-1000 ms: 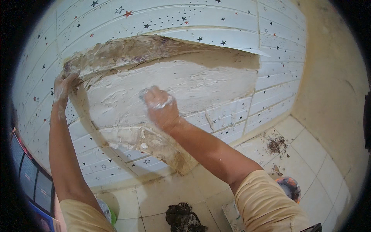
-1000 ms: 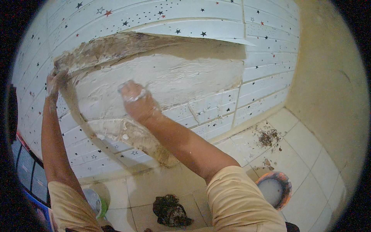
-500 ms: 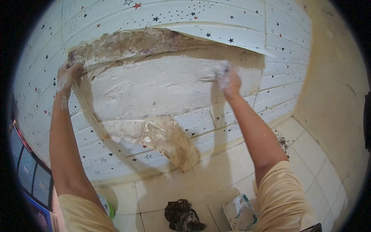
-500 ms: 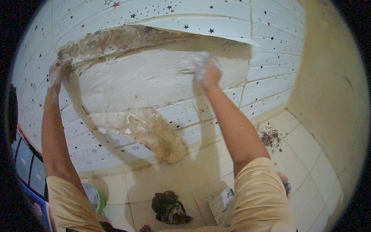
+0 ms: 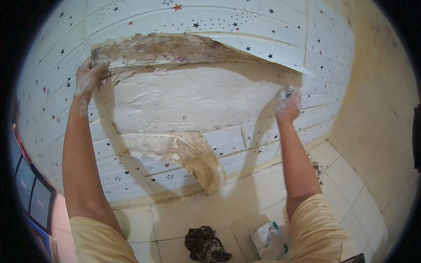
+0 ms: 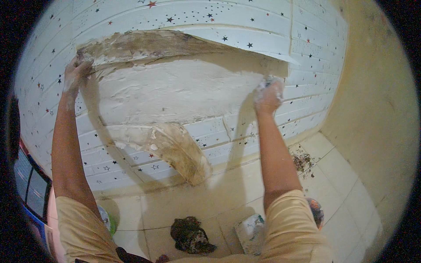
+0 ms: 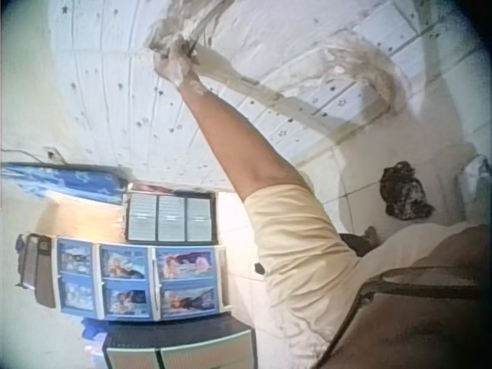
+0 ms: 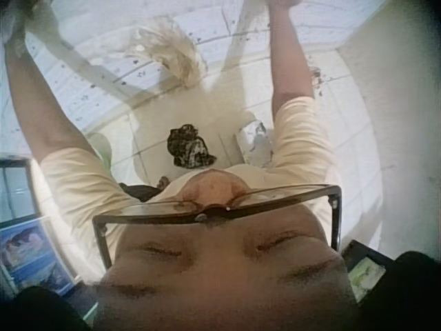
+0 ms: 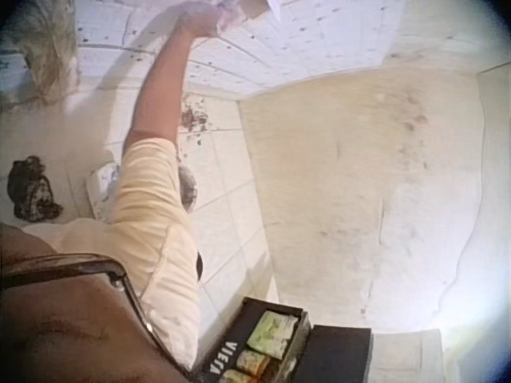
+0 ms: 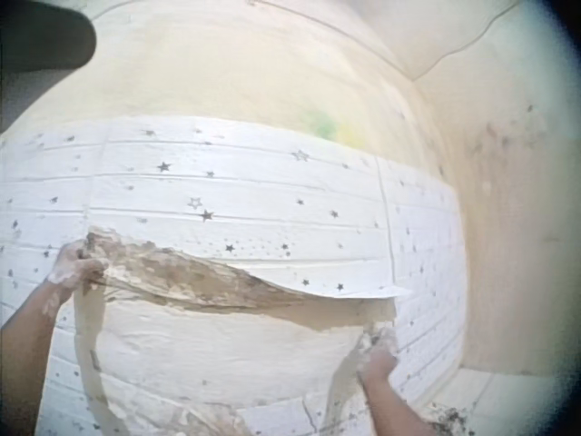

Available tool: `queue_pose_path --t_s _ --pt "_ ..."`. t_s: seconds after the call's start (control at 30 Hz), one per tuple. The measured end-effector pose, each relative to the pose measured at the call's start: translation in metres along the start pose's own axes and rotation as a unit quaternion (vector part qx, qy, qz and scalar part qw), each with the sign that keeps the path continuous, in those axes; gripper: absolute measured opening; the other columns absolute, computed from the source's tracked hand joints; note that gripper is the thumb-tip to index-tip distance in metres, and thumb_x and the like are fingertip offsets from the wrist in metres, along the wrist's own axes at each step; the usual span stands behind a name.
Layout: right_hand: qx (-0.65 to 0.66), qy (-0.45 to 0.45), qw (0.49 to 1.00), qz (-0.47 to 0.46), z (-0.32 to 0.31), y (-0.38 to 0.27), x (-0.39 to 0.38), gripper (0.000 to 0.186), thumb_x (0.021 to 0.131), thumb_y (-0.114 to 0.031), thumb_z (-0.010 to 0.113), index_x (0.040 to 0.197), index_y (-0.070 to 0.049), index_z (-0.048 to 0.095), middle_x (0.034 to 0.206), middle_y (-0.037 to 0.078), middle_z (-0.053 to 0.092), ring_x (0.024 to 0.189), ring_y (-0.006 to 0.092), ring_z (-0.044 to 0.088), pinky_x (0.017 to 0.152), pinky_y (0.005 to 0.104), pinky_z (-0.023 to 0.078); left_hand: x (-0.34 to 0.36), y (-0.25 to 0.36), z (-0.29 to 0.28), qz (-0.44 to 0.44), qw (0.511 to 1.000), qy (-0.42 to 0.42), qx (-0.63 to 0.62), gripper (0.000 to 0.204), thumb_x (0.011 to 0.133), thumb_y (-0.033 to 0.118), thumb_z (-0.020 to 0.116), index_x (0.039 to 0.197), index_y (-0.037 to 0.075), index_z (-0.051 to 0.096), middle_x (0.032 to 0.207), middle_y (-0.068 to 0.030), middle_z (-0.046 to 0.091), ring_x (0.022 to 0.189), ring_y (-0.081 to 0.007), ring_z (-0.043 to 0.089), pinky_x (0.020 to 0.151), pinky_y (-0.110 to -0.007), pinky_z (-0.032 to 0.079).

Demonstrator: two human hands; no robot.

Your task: The person scoops a white paste from a container and applies it to a wall using a trowel. They spread the material over a section of the wall, smoothing it out, and repeat the process by returning to the container to gather more paste.

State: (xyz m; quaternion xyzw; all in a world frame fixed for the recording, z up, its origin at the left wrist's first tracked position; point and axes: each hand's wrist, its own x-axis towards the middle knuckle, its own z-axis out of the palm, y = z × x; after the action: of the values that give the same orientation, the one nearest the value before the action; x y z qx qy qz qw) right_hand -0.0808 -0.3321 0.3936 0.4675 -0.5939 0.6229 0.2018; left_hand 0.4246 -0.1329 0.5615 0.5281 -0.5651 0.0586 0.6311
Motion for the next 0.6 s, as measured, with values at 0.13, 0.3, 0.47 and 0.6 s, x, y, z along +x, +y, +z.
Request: queue_pose_path --t_s 0.13,0.3,0.47,0.6 --pt "0.118 -0.095 0.988 0.043 0.028 -0.091 -0.049 0.035 0.072 -0.026 0.069 0.098 -0.006 0.056 0.099 0.015 0.059 0.092 0.0326 0.060 0.078 0.0435 0.048 -0.006 0.006 -0.001 -0.003 0.998 0.004 0.067 0.026 0.083 0.017 0.062 0.105 0.004 0.062 0.087 -0.0026 0.064 0.077 -0.0120 0.059 0.068 -0.028 0.047" --pt "0.070 -0.080 0.988 -0.111 0.027 -0.162 -0.097 0.039 0.070 -0.026 0.070 0.098 -0.003 0.054 0.097 0.016 0.057 0.088 0.0322 0.059 0.075 0.0433 0.048 -0.009 0.001 0.004 0.025 0.998 0.013 0.057 0.023 0.081 0.018 0.064 0.100 0.005 0.061 0.082 -0.0029 0.062 0.071 -0.0113 0.056 0.065 -0.029 0.046" --pt "0.183 -0.125 0.944 -0.243 0.009 -0.225 -0.161 0.039 0.068 -0.017 0.071 0.098 -0.001 0.052 0.093 0.016 0.055 0.085 0.0331 0.057 0.076 0.0424 0.047 -0.005 0.001 -0.001 0.046 0.997 0.011 0.062 0.021 0.080 0.016 0.066 0.097 0.005 0.061 0.080 -0.0018 0.061 0.067 -0.0104 0.056 0.062 -0.026 0.046" --pt "0.318 -0.204 0.889 -0.260 -0.036 -0.264 -0.179 0.034 0.069 -0.014 0.069 0.096 -0.001 0.052 0.092 0.018 0.055 0.083 0.0362 0.057 0.074 0.0447 0.047 -0.001 -0.007 0.001 0.024 1.000 -0.009 0.013 0.024 0.076 0.017 0.069 0.095 0.004 0.063 0.081 -0.0014 0.063 0.071 -0.0100 0.056 0.067 -0.026 0.047"
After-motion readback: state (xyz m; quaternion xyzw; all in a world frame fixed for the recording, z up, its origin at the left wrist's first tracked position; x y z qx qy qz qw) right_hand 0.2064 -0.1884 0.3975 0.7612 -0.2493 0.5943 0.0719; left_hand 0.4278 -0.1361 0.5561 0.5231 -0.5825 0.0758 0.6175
